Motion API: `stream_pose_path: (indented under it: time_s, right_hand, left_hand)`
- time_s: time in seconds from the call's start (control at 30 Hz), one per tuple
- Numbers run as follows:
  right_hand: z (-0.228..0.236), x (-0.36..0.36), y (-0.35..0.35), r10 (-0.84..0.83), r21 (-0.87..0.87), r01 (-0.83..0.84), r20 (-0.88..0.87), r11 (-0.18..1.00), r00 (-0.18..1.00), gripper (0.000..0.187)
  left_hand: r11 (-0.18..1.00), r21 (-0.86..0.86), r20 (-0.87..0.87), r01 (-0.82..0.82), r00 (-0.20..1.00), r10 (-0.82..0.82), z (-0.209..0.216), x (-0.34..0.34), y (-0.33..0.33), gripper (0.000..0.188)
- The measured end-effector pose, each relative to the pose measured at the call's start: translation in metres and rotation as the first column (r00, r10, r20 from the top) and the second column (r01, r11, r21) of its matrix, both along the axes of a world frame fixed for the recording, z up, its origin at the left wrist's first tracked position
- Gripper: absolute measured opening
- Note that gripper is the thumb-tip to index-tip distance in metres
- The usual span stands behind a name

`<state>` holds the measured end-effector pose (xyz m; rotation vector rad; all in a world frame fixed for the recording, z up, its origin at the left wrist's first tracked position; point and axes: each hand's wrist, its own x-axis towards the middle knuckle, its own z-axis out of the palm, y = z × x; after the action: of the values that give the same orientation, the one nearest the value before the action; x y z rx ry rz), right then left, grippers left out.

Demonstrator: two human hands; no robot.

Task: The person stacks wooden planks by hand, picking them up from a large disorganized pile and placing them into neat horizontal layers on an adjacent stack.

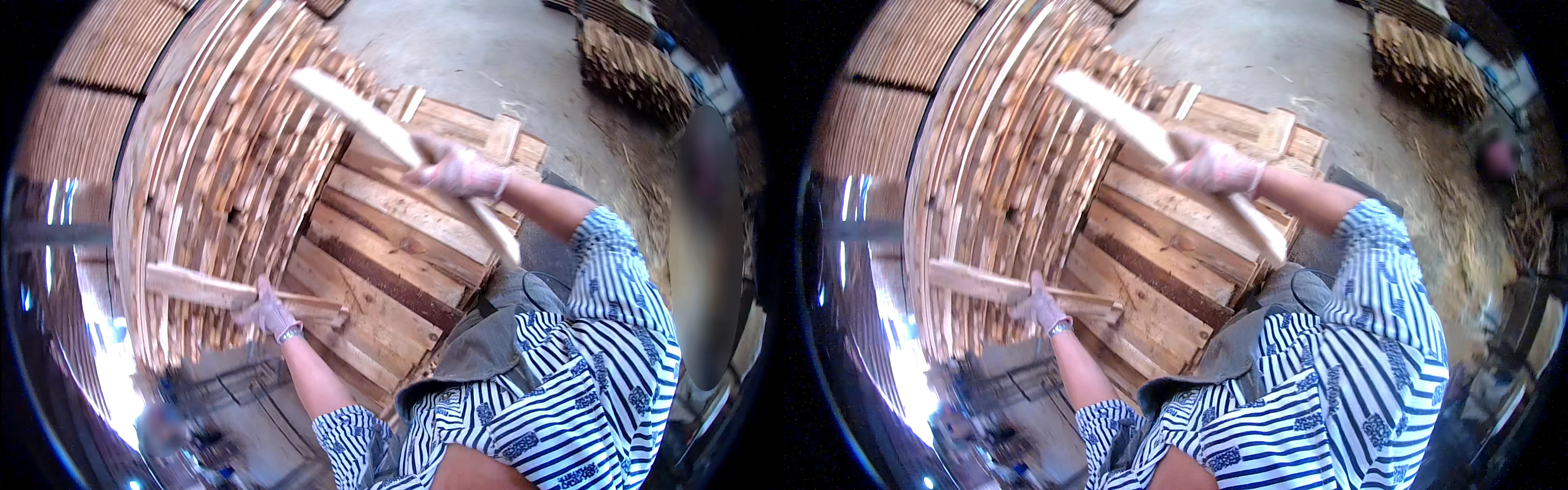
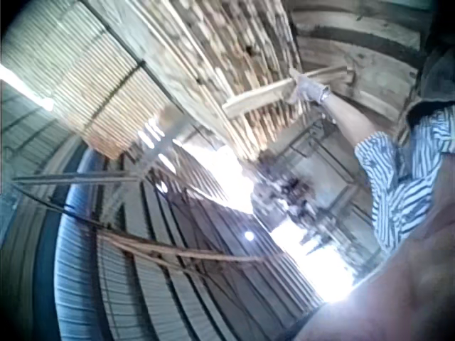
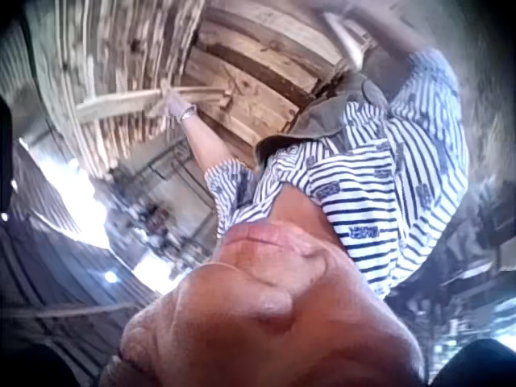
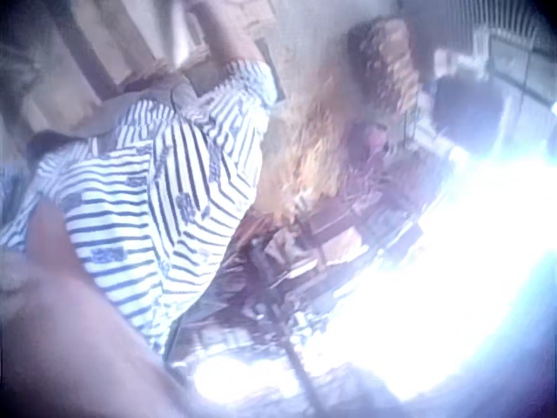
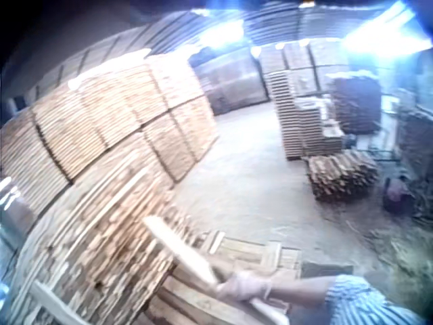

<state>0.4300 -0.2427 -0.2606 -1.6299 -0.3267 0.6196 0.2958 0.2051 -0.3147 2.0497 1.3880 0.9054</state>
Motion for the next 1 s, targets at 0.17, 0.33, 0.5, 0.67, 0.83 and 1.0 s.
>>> stream_pose_path:
  time_s: [0.17, 0.33, 0.5, 0.67, 0.83, 1.0]
  right_hand:
    - [-0.042, -0.019, 0.028, -0.044, 0.016, 0.041, 0.293, 0.999, 0.955, 0.083]
    - [-0.042, -0.02, 0.062, 0.064, 0.139, -0.096, 0.218, 0.986, 0.974, 0.094]
    - [-0.051, -0.032, 0.06, 0.326, -0.124, -0.311, 0.117, 0.942, 0.938, 0.116]
    - [-0.045, -0.002, 0.016, 0.193, -0.169, -0.189, 0.01, 0.967, 0.981, 0.1]
    - [-0.081, 0.085, -0.078, 0.037, -0.459, 0.059, 0.199, 0.886, 0.979, 0.111]
    - [-0.109, 0.161, -0.076, 0.156, -0.86, 0.1, 0.204, 0.501, 0.967, 0.096]
  left_hand:
    - [0.997, -0.049, 0.078, 0.059, 0.995, -0.055, 0.049, 0.019, -0.083, 0.101]
    - [0.559, -0.435, 0.6, 0.706, 0.69, -0.405, 0.037, -0.005, -0.176, 0.064]
    - [0.375, -0.462, 0.715, 0.803, 0.588, -0.378, 0.016, 0.031, -0.264, 0.085]
    - [0.066, -0.264, 0.554, 0.962, 0.207, -0.806, -0.08, 0.061, -0.198, 0.086]
    - [0.443, -0.323, -0.2, 0.836, 0.397, -0.896, -0.081, 0.046, -0.207, 0.098]
    - [0.613, -0.341, -0.703, 0.713, 0.239, -0.669, -0.155, -0.027, -0.183, 0.109]
